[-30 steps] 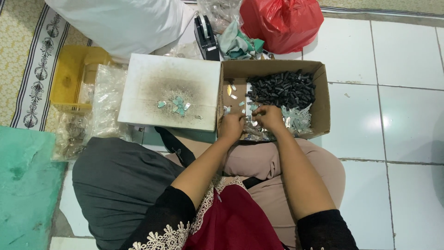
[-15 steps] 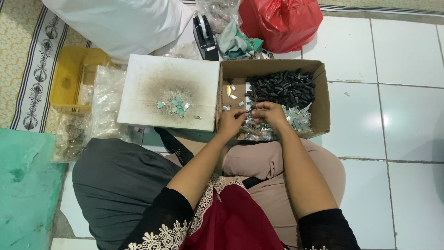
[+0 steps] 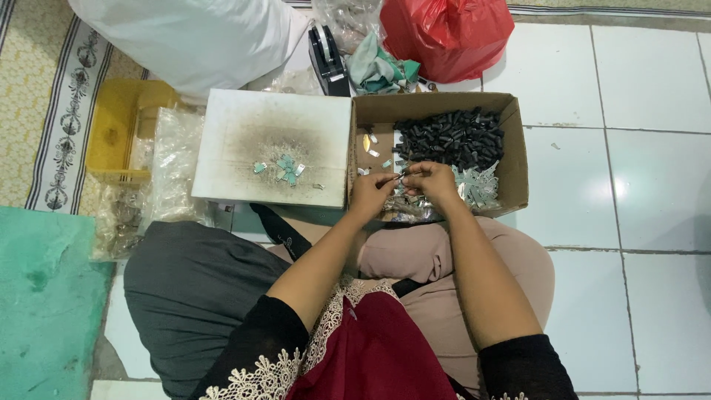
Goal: Sorting small silver decorative ornaments from a board into a cardboard box
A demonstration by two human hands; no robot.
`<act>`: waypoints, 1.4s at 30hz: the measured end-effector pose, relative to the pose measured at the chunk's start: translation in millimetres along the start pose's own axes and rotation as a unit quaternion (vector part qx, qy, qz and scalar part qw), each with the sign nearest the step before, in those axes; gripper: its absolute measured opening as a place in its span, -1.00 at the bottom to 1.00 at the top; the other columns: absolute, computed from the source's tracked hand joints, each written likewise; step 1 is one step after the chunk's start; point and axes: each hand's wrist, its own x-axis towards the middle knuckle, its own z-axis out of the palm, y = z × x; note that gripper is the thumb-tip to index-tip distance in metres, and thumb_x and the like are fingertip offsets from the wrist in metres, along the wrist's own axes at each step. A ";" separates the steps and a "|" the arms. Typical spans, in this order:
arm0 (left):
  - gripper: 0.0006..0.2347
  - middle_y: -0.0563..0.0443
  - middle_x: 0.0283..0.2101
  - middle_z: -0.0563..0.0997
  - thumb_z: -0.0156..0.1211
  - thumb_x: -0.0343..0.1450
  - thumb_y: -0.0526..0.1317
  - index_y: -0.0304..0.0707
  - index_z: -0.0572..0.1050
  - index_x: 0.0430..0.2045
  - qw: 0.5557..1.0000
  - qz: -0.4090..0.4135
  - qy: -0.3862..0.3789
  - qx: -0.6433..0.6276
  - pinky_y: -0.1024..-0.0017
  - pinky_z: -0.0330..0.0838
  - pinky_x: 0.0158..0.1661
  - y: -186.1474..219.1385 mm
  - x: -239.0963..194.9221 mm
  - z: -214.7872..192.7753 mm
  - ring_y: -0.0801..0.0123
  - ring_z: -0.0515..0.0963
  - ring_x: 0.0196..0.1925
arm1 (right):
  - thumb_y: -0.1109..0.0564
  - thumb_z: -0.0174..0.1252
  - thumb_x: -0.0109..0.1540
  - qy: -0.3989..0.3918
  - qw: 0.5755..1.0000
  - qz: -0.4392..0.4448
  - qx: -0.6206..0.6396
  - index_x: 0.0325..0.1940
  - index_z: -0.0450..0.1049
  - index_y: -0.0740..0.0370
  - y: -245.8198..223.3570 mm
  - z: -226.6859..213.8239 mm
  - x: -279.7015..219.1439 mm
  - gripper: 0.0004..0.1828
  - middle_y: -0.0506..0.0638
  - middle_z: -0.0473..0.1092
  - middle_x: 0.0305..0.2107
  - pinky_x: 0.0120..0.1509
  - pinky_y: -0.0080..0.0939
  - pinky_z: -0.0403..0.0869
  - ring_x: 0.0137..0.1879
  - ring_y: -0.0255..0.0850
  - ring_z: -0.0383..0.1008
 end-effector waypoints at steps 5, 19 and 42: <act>-0.82 -0.12 -0.34 0.74 0.32 0.42 -0.22 -0.14 0.69 -0.13 1.000 -0.018 0.001 -0.022 0.38 0.58 -0.19 12.7 -8.1 -8.8 0.24 0.73 -0.24 | 0.40 0.42 0.08 0.026 0.999 -0.025 0.004 -0.01 0.51 0.45 -21.4 14.8 -25.5 -0.59 0.33 0.55 -0.34 -0.30 -0.08 0.71 -0.37 0.04 0.65; -0.77 -0.05 -0.41 0.74 0.40 0.31 -0.17 -0.07 0.70 -0.18 0.998 -0.005 0.030 0.063 0.35 0.63 -0.26 34.7 -44.5 -163.2 0.22 0.74 -0.29 | 0.27 0.50 0.02 -0.002 0.995 -0.093 -0.045 -0.06 0.61 0.37 -51.8 155.1 -53.2 -0.58 0.15 0.57 -0.42 -0.44 -0.31 0.56 -0.41 -0.23 0.57; -0.82 0.02 -0.47 0.50 0.26 0.46 -0.23 -0.16 0.62 -0.09 0.924 0.106 0.277 0.244 0.30 0.56 -0.35 -5.6 -43.8 -235.8 0.19 0.63 -0.40 | 0.33 0.35 0.14 0.013 0.891 -0.347 -0.292 0.01 0.66 0.10 -75.4 233.1 -26.5 -0.64 0.09 0.59 -0.10 0.20 0.03 0.52 0.05 0.07 0.57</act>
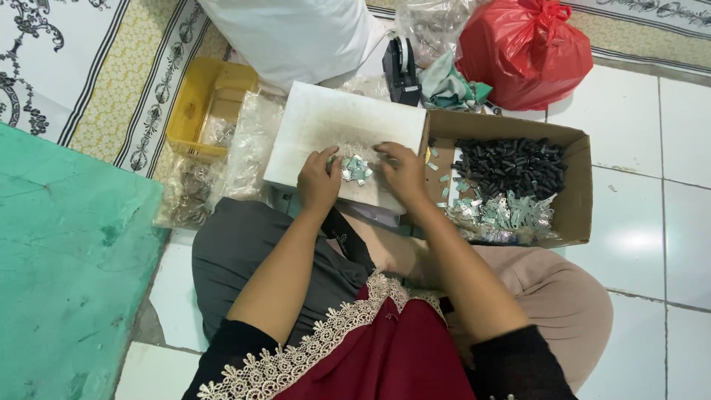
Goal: Sorting small silver decorative ornaments from a board into a cardboard box
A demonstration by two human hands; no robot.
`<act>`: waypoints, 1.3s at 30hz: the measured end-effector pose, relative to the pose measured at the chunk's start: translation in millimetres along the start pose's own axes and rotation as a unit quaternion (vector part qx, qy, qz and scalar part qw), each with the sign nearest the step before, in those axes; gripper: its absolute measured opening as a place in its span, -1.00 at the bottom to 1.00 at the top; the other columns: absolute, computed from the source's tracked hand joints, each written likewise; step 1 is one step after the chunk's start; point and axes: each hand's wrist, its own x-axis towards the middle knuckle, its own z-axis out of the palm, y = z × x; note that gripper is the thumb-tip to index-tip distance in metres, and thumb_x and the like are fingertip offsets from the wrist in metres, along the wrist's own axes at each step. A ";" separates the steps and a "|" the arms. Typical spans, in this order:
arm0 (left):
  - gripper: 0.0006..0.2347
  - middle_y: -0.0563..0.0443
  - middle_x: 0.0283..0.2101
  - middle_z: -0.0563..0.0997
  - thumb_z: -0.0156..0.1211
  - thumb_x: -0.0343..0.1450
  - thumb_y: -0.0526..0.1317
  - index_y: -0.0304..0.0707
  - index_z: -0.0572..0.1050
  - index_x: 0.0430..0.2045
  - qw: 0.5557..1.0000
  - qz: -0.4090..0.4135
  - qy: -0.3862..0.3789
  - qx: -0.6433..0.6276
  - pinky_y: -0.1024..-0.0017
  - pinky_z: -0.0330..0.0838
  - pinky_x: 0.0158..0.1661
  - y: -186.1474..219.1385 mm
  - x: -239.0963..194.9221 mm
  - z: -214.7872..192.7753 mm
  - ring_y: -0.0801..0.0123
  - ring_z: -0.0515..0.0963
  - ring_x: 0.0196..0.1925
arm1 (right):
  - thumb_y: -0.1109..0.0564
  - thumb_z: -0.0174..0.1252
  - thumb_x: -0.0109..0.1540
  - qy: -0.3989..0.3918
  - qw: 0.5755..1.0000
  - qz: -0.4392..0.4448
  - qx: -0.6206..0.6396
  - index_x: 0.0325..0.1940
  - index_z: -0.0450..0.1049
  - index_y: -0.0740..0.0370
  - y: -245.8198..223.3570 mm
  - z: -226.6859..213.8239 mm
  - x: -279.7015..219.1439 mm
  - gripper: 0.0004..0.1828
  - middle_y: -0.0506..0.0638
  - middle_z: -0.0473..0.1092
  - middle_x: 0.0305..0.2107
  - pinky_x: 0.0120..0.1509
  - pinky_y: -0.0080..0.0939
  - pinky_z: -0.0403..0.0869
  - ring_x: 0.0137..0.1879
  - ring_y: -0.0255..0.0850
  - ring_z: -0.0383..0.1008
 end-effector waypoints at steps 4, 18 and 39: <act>-0.82 0.04 -0.48 0.44 0.24 0.47 -0.28 -0.21 0.61 -0.08 0.999 0.032 0.016 -0.009 0.31 0.53 -0.39 19.1 -1.7 -11.8 0.18 0.60 -0.42 | 0.36 0.32 0.13 0.015 1.000 0.007 -0.017 0.01 0.66 0.15 49.2 -69.1 -11.3 -0.63 0.13 0.59 -0.14 0.13 0.09 0.53 0.01 0.10 0.58; -0.90 -0.15 -0.36 0.58 0.26 0.39 -0.28 -0.25 0.61 -0.29 0.912 0.260 -0.290 -0.127 0.20 0.57 -0.17 127.0 -50.5 101.0 -0.03 0.66 -0.25 | 0.19 0.24 0.14 -0.124 0.942 0.149 -0.273 -0.02 0.67 -0.08 162.8 -184.5 -90.0 -0.65 0.04 0.62 -0.24 0.12 0.09 0.55 -0.02 0.10 0.62; -0.71 -0.36 -0.04 0.45 0.05 0.37 -0.40 -0.49 0.35 -0.02 0.867 0.026 -0.484 0.119 0.01 0.52 0.08 144.3 -74.2 184.0 -0.21 0.54 0.12 | 0.19 0.32 0.01 -0.275 0.910 0.088 -0.298 0.08 0.57 0.22 191.1 -131.3 -78.1 -0.48 0.33 0.41 0.08 0.20 0.15 0.55 0.11 0.30 0.55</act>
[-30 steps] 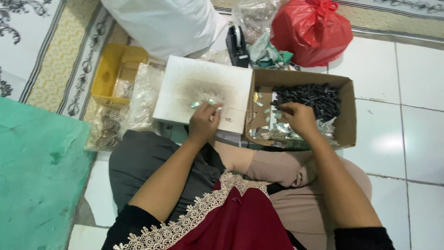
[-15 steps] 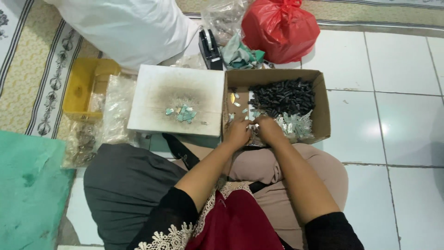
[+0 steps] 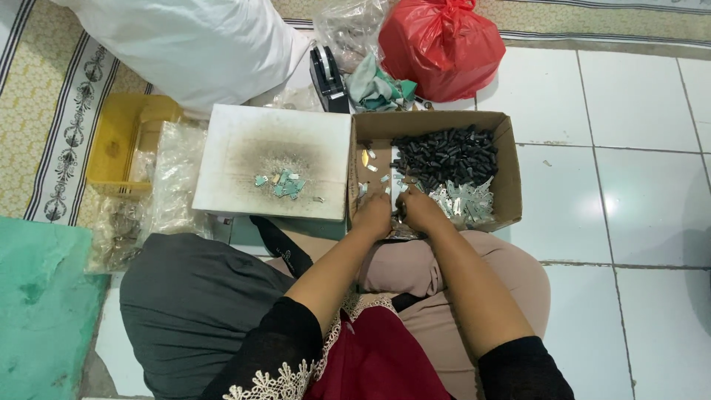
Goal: Sorting small silver decorative ornaments from a board into a cardboard box
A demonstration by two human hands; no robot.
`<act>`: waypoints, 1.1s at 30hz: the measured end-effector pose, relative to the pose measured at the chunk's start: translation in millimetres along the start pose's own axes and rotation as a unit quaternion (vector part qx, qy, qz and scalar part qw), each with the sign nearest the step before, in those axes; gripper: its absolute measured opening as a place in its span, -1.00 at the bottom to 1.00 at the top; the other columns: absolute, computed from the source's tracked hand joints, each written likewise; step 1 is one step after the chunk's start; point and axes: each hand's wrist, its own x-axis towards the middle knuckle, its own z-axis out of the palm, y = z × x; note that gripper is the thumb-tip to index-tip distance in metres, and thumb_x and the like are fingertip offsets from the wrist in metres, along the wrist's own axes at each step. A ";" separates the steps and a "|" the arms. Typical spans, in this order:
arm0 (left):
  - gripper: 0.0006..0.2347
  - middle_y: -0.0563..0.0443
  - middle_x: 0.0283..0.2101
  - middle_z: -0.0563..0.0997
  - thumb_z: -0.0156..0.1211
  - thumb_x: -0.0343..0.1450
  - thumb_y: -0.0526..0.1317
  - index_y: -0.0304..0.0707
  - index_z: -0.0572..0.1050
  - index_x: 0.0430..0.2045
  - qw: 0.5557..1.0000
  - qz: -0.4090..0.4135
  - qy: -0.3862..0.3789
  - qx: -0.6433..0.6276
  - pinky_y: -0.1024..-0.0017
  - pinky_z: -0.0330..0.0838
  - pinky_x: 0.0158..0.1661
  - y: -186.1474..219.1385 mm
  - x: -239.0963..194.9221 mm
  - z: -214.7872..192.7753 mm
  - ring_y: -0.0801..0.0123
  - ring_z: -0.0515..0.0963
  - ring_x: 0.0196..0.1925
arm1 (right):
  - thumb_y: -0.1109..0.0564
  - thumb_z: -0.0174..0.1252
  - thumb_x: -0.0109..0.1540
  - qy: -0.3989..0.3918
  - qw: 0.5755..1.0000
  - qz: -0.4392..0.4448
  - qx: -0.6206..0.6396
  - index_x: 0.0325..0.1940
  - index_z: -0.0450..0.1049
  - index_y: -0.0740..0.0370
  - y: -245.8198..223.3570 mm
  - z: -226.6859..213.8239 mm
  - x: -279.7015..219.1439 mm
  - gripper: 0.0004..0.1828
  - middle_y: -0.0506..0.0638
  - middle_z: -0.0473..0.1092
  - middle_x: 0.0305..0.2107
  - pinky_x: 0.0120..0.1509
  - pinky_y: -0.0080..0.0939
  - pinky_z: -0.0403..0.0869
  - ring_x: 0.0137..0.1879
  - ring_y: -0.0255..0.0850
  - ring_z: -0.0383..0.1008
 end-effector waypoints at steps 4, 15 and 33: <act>-0.76 -0.35 -0.10 0.52 0.04 0.39 -0.40 -0.49 0.38 -0.07 1.000 -0.001 -0.007 -0.017 -0.02 0.55 0.01 -0.5 -4.6 -2.9 -0.21 0.59 0.05 | 0.19 0.24 0.06 -0.013 1.000 0.003 -0.008 0.02 0.60 0.29 9.6 15.1 10.2 -0.57 0.38 0.40 0.09 0.17 0.17 0.57 0.09 0.32 0.56; -0.82 -0.39 -0.20 0.65 0.07 0.38 -0.40 -0.51 0.57 -0.23 0.999 -0.010 0.016 -0.041 -0.04 0.59 -0.03 0.9 -7.7 -3.1 -0.19 0.65 -0.01 | 0.14 0.22 0.05 -0.031 0.998 0.043 -0.043 -0.19 0.69 0.27 -8.8 -15.2 -1.8 -0.70 0.27 0.59 -0.32 -0.01 0.14 0.61 -0.10 0.22 0.64; -0.87 -0.16 -0.45 0.63 0.15 0.35 -0.37 -0.21 0.65 -0.38 0.968 0.093 0.226 -0.053 0.18 0.62 -0.23 -38.0 21.4 40.9 -0.04 0.69 -0.28 | 0.15 0.28 0.21 0.079 0.991 0.067 0.088 -0.11 0.67 0.11 -35.6 -54.7 -25.9 -0.81 0.11 0.61 -0.24 0.12 0.10 0.54 0.01 0.15 0.60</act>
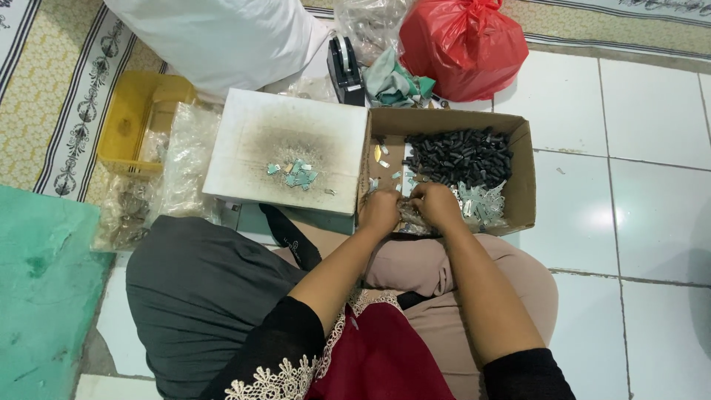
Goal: Sorting small silver decorative ornaments from a board into a cardboard box
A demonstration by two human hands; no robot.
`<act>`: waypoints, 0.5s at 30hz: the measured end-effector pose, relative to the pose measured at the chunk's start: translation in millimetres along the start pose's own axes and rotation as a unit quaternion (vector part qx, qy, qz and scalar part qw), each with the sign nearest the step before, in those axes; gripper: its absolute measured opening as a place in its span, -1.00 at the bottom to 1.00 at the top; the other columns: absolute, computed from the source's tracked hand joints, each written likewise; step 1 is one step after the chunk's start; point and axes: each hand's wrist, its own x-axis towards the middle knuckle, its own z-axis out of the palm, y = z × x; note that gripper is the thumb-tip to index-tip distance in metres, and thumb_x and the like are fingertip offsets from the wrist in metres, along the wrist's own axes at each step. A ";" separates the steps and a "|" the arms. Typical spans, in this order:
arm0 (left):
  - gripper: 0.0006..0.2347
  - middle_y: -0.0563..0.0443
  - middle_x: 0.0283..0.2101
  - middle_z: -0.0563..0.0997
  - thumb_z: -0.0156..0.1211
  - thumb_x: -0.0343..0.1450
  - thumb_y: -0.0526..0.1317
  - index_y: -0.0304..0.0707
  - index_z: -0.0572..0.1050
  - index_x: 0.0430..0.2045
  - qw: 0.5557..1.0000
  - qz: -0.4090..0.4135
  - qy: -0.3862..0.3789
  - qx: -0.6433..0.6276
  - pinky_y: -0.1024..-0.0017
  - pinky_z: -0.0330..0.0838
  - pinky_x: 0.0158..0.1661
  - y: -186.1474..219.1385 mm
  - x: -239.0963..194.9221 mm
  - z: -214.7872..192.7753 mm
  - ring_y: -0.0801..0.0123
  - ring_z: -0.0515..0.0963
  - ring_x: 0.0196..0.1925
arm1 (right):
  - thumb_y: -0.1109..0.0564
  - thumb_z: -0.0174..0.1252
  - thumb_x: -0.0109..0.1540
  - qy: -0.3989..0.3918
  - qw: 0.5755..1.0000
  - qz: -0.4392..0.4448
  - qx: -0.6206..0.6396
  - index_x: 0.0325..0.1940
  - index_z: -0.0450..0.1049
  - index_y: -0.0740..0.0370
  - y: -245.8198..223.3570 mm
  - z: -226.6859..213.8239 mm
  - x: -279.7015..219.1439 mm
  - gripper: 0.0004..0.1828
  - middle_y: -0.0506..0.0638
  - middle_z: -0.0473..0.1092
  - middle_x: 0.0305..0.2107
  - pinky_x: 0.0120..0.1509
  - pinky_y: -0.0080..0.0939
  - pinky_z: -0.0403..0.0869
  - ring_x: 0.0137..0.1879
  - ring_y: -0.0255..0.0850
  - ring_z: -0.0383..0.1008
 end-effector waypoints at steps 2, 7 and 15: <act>-0.88 -0.19 -0.43 0.63 0.14 0.37 -0.34 -0.20 0.64 -0.37 1.000 -0.001 0.013 -0.017 0.13 0.61 -0.22 5.7 0.1 -5.4 -0.07 0.69 -0.26 | 0.13 0.30 0.19 0.005 1.000 0.001 0.021 -0.12 0.67 0.12 2.2 2.1 2.4 -0.82 0.14 0.61 -0.24 0.12 0.13 0.53 0.01 0.17 0.59; -0.90 -0.20 -0.36 0.63 0.16 0.40 -0.37 -0.23 0.61 -0.31 0.994 0.027 0.070 -0.084 0.14 0.59 -0.19 20.7 -8.2 -26.7 -0.10 0.68 -0.21 | 0.15 0.35 0.15 0.051 0.993 -0.001 0.106 -0.15 0.64 0.22 13.9 13.4 8.5 -0.80 0.25 0.59 -0.31 0.03 0.25 0.48 -0.04 0.28 0.58; -0.93 -0.10 -0.39 0.66 0.30 0.39 -0.30 -0.13 0.67 -0.33 0.985 -0.019 0.068 -0.158 0.24 0.60 -0.18 8.2 0.3 -19.5 -0.01 0.70 -0.23 | 0.27 0.38 0.15 0.056 0.968 0.059 0.238 -0.04 0.63 0.15 41.4 34.9 25.6 -0.71 0.11 0.61 -0.30 -0.25 -0.13 0.63 -0.31 -0.09 0.65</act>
